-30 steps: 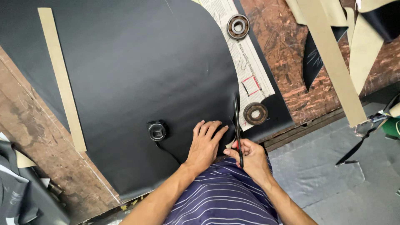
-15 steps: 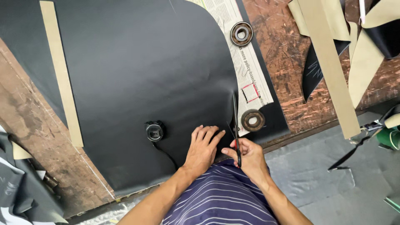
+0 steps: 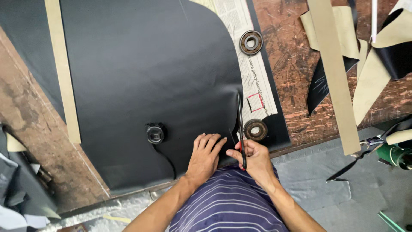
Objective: The person uses a ruler and chalk to mark straight lines on a large sheet of black material. They then use scissors to cut along the marked lines, following a paper template to shape the material. The person handles the ruler, chalk, scissors, and the black material throughout the process.
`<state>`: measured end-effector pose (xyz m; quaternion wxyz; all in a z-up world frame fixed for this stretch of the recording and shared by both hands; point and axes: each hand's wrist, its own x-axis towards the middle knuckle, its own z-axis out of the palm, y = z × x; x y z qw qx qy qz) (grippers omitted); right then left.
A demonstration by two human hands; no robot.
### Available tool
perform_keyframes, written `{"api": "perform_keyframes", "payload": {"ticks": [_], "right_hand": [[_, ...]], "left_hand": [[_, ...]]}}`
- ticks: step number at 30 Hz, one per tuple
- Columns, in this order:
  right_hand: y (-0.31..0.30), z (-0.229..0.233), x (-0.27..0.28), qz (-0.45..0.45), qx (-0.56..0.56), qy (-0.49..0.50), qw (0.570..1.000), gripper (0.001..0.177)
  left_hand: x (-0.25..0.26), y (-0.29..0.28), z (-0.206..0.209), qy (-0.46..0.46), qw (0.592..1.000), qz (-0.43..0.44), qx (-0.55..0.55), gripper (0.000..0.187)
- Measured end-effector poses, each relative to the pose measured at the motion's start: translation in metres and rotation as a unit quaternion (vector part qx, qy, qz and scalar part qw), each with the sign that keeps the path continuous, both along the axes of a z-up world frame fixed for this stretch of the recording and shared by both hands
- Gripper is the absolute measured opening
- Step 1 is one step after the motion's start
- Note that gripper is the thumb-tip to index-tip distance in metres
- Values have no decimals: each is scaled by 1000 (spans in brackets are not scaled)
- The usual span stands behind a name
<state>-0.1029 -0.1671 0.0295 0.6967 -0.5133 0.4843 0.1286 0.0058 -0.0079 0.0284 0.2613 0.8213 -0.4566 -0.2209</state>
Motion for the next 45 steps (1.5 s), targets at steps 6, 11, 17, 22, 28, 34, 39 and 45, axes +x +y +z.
{"api": "perform_keyframes", "payload": {"ticks": [6,11,17,22,28,34,39,45], "right_hand": [[-18,1,18,0,23,-2,1000,26],[-26,3,23,19,13,-13,1000,26],[-41,6,37,38,12,9,999,24],[-51,9,46,54,12,-16,998,23],[-60,9,53,72,9,1,997,21],[-70,8,62,81,14,-19,996,22],[-77,8,67,81,23,-19,996,22],[-87,5,84,86,30,-7,996,22]], "left_hand": [[-4,-1,-1,-5,1000,16,7,54],[-5,-3,-2,-4,1000,28,10,54],[-8,-4,-2,-7,999,41,16,54],[-10,-4,-1,-5,998,53,16,53],[-13,-6,-3,-6,997,74,9,54],[-15,-7,-2,-3,996,89,16,54],[-19,-9,0,-5,995,101,17,53],[-22,-10,0,8,993,115,26,53]]}}
